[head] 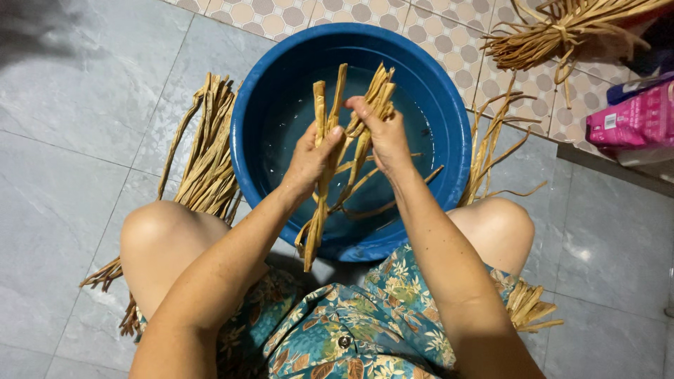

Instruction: The person sits on the floor and repeatedly submerges bundles of dried sticks into a blue basin of water. They agitate the sticks by hand, lift them out, and place them on the floor beside the basin, repeating this process with multiple bundles.

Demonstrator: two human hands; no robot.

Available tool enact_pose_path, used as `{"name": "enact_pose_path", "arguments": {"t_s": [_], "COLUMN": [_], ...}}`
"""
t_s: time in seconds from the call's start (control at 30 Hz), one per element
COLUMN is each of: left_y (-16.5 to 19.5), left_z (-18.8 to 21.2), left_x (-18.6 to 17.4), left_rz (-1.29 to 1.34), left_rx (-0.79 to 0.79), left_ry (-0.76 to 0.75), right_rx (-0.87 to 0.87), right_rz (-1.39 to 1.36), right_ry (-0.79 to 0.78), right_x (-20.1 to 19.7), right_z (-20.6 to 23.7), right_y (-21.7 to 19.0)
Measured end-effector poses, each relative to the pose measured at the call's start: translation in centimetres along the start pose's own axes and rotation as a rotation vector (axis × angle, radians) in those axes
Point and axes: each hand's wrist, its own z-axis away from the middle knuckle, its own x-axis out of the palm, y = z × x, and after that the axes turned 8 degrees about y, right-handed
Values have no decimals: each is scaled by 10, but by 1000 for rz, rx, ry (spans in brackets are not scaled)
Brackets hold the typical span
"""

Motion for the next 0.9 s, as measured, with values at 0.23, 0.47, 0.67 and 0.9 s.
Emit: {"name": "enact_pose_path", "arguments": {"t_s": [0.23,0.47,0.67,0.9], "left_y": [-3,14,12,21], "left_z": [7,15,2,-3], "left_x": [19,19,6,2], "left_rz": [14,-277,-334,-322], "left_rx": [10,-58,165,-54], "left_ry": [-86,-10,-62,-274], "right_rx": [29,115,96,109], "right_rz": [73,-69,112,-165], "right_ry": [67,-175,-280,-396], "right_x": [7,8,5,-1], "right_z": [6,7,4,5], "right_y": [6,-4,-15,-15]}}
